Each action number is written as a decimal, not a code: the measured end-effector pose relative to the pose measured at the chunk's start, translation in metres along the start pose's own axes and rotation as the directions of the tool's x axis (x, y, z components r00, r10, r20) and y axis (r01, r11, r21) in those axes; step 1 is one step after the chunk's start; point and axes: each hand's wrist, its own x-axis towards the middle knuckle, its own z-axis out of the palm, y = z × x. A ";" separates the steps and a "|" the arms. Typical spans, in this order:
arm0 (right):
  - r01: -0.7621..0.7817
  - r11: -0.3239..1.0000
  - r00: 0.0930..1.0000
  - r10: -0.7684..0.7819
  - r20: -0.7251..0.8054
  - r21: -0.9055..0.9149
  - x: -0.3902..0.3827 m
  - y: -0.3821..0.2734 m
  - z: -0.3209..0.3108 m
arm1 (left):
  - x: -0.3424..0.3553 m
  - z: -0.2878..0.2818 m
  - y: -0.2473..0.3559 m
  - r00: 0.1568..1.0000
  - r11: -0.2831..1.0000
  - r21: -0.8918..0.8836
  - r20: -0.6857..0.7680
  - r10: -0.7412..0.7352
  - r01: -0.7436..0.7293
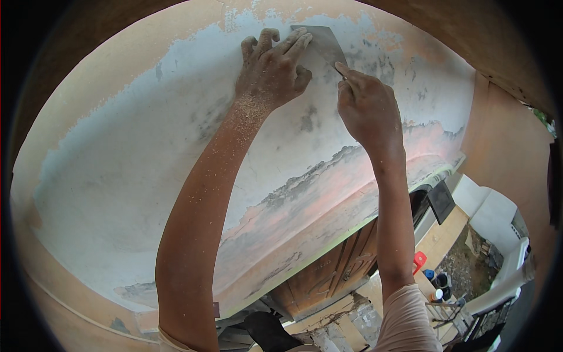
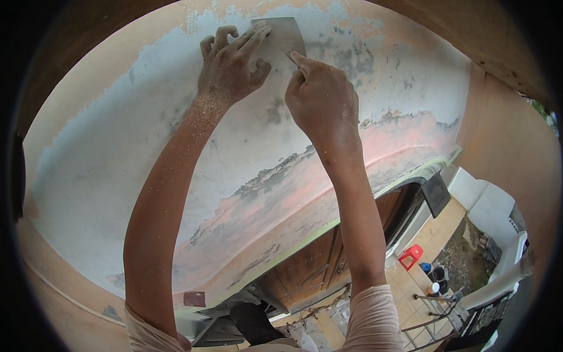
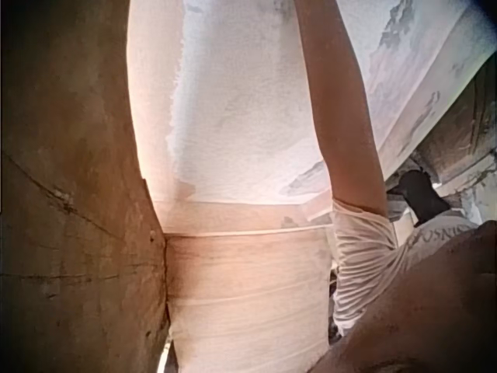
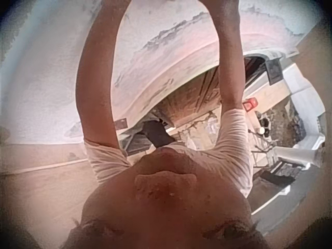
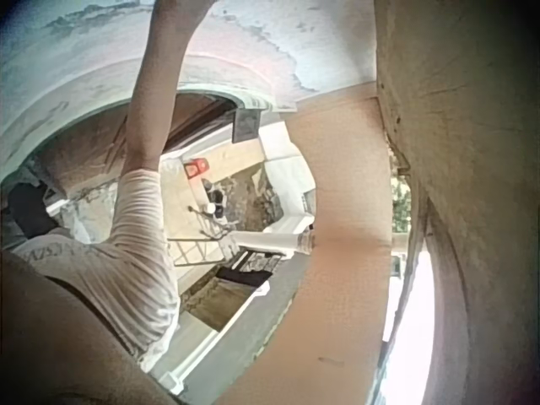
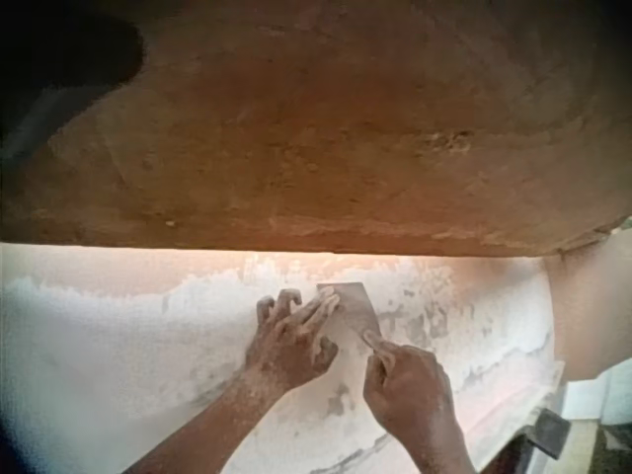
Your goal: The person scrapes old paint or plaster off a wall using a putty knife.
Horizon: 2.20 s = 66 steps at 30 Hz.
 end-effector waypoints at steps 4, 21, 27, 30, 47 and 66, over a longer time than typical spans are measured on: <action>0.032 0.999 0.999 -0.032 -0.031 0.006 -0.002 0.001 0.007 | 0.001 -0.005 -0.004 0.999 1.000 0.030 0.033 -0.004 0.003; -0.018 1.000 1.000 0.018 0.020 -0.005 -0.001 -0.003 0.001 | 0.002 0.000 0.003 1.000 1.000 -0.007 -0.013 -0.015 0.015; -0.051 0.999 0.998 0.052 0.048 -0.020 0.001 -0.008 -0.001 | 0.000 0.000 -0.001 1.000 1.000 0.016 0.013 -0.008 0.008; -0.042 0.999 0.998 0.043 0.036 -0.031 0.000 -0.004 0.002 | 0.000 -0.002 0.000 1.000 1.000 0.027 0.014 -0.002 0.001; -0.047 0.998 0.997 0.048 0.065 -0.029 -0.002 -0.007 -0.001 | -0.002 0.004 0.001 0.999 0.999 0.026 -0.023 0.026 -0.025; -0.036 0.999 0.999 0.036 -0.009 0.022 0.000 0.013 0.001 | -0.001 0.006 0.002 0.992 0.989 0.123 0.102 0.070 -0.082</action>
